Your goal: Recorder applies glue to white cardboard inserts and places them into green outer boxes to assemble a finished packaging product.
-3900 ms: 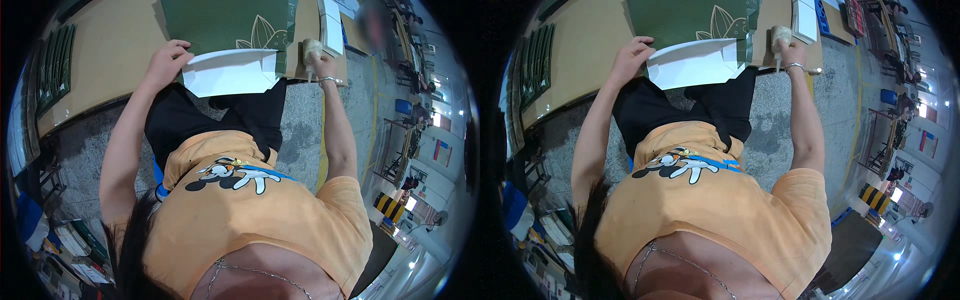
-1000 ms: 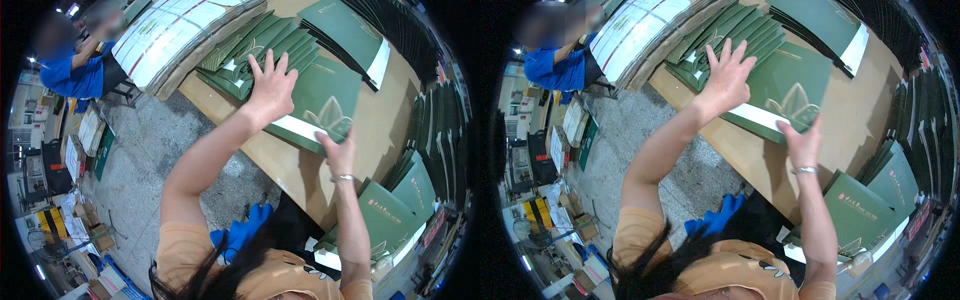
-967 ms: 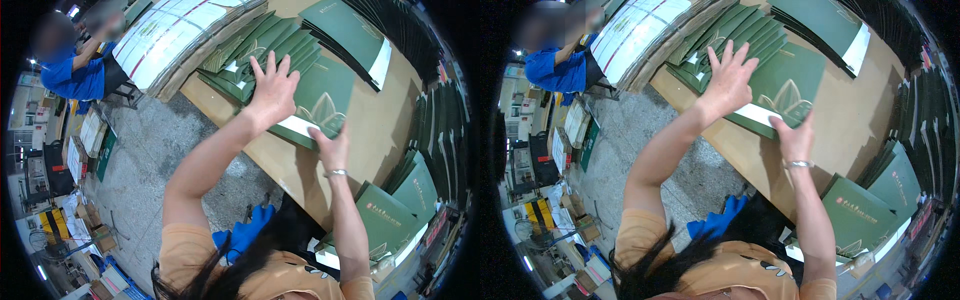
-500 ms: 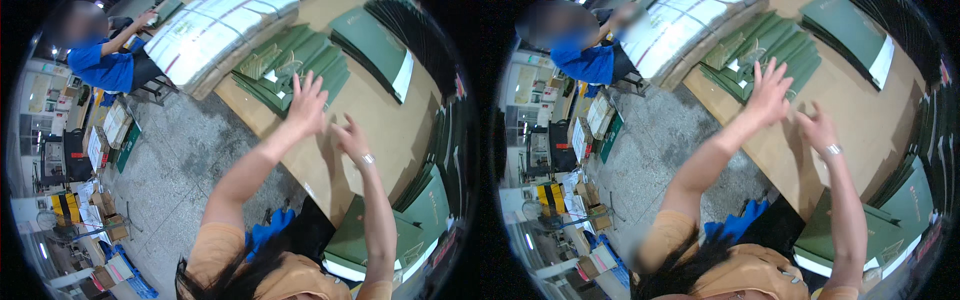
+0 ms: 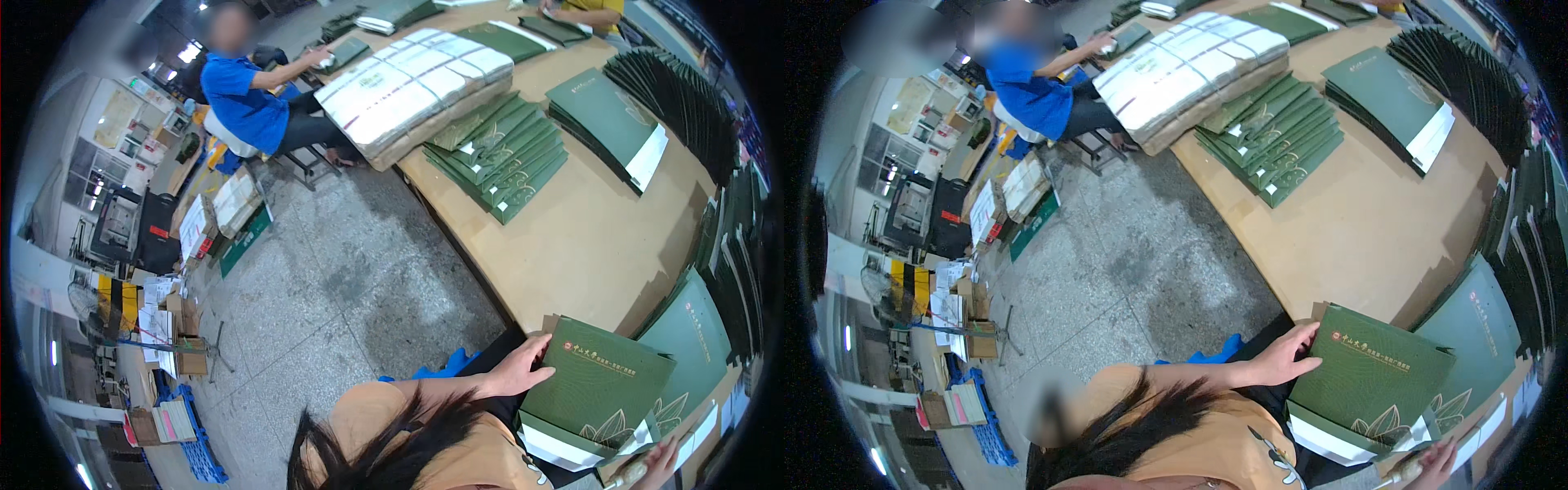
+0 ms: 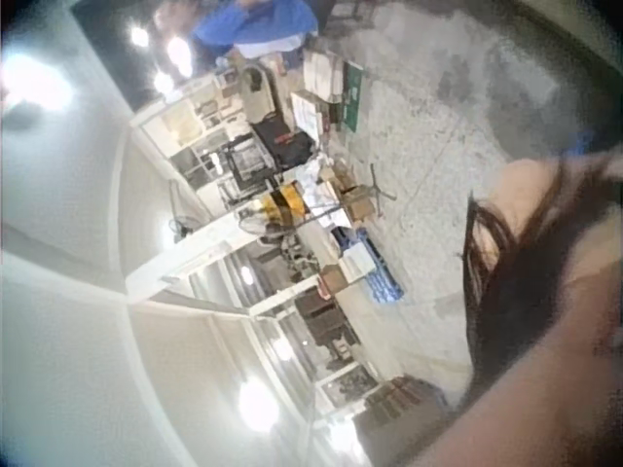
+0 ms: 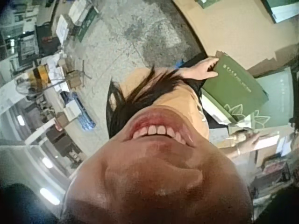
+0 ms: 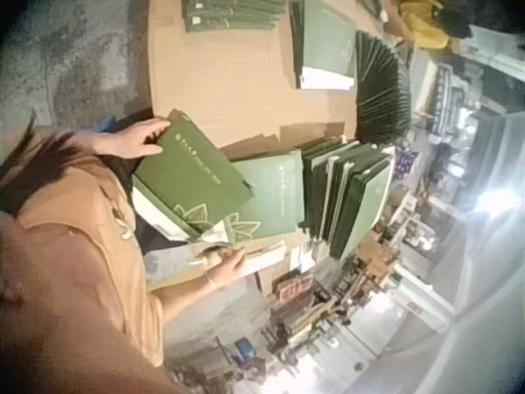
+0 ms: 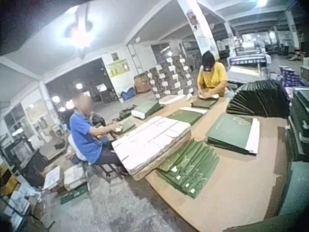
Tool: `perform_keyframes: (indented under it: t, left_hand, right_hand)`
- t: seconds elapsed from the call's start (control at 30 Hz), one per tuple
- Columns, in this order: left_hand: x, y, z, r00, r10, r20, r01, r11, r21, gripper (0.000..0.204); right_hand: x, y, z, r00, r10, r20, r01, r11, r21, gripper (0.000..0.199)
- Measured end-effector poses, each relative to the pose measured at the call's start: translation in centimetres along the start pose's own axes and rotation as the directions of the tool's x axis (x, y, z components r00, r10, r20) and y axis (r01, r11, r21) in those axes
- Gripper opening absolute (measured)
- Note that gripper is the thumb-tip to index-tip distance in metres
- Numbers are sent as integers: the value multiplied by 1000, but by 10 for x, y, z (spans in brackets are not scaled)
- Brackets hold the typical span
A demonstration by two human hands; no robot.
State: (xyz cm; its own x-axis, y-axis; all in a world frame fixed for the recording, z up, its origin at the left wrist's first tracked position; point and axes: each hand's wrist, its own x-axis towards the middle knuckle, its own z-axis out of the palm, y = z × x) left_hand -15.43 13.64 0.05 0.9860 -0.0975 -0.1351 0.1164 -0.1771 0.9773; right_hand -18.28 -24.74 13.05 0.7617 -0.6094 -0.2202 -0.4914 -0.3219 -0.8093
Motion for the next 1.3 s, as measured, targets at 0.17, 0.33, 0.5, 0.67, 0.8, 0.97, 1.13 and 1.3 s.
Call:
perform_keyframes:
  t: [0.17, 0.33, 0.5, 0.67, 0.8, 0.97, 1.13, 1.3]
  left_hand:
    - [-2, -15, 14, 995, -91, -32, 95, 981, 169, 78]
    - [6, -16, 22, 981, -152, -121, 151, 988, -17, 45]
    - [41, 13, 53, 965, 154, -210, -172, 982, -71, 54]
    - [84, 35, 97, 957, 253, -142, -247, 967, 57, 51]
    - [95, 46, 112, 955, 295, -28, -270, 904, 333, 46]
    - [67, 61, 102, 761, 641, -103, -504, 682, 530, 39]
    - [41, 28, 75, 713, 615, 337, -699, 592, 401, 40]
    - [56, 4, 73, 732, 505, 458, -673, 645, 364, 43]
  right_hand:
    - [-42, 66, 10, 985, 125, 122, -130, 991, 41, 52]
    - [-19, 145, 41, 962, 21, 272, -47, 995, 90, 42]
    - [-14, 153, 46, 992, -124, 31, 114, 969, 217, 45]
    - [-3, 143, 42, 978, -160, -134, 164, 986, 22, 52]
    - [5, 162, 51, 982, -120, -144, 80, 964, -255, 47]
    - [11, 187, 63, 980, -114, -165, 66, 960, -272, 50]
    - [13, 173, 61, 985, -118, -129, 80, 959, -271, 52]
    - [21, 168, 67, 978, -146, -150, 86, 933, -349, 54]
